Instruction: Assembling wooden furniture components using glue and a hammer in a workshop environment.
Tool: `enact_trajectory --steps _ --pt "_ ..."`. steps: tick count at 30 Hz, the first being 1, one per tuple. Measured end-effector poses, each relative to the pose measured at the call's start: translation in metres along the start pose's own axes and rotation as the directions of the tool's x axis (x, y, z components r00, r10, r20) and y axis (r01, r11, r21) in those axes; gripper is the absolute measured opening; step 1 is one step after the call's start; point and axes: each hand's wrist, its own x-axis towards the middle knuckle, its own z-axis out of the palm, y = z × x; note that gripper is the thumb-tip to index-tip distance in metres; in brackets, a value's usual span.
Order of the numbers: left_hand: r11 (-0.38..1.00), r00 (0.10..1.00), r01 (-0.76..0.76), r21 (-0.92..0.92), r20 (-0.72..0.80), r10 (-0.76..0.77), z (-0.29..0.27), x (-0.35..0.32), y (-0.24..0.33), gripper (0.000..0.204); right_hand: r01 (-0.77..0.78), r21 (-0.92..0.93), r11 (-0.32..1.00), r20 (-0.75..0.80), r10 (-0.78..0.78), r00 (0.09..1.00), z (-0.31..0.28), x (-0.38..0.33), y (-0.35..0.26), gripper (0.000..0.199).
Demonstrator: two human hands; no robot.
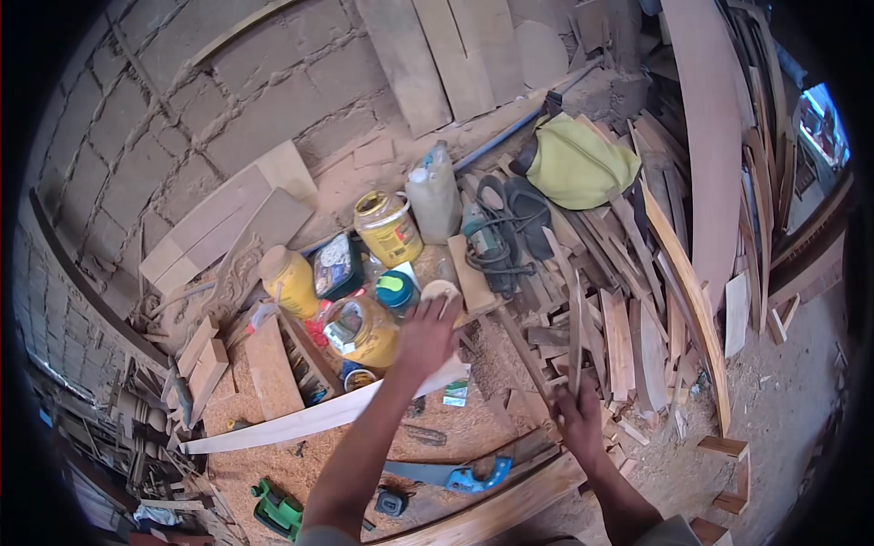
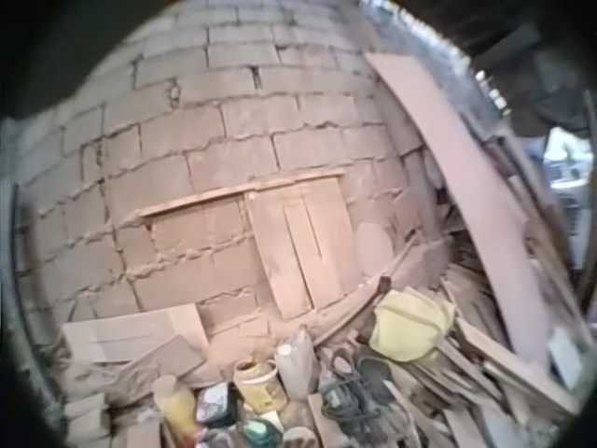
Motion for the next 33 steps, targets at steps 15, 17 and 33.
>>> enact_trajectory --steps 15,17,33 --pt "0.924 0.885 -0.105 0.368 0.458 -0.081 0.021 0.09 -0.035 0.073 -0.317 -0.012 0.948 0.015 0.317 0.948 -0.06 0.001 0.036 0.024" --pt "0.906 0.922 -0.145 0.397 0.387 -0.021 -0.008 0.071 -0.032 0.071 -0.33 0.062 0.942 0.091 0.324 0.942 -0.032 0.015 0.031 0.026" --pt "0.964 0.975 0.157 -0.214 -0.12 -0.185 -0.115 -0.303 0.228 0.078 -0.751 0.207 0.628 0.711 0.431 0.556 0.017 -0.174 0.007 0.055"
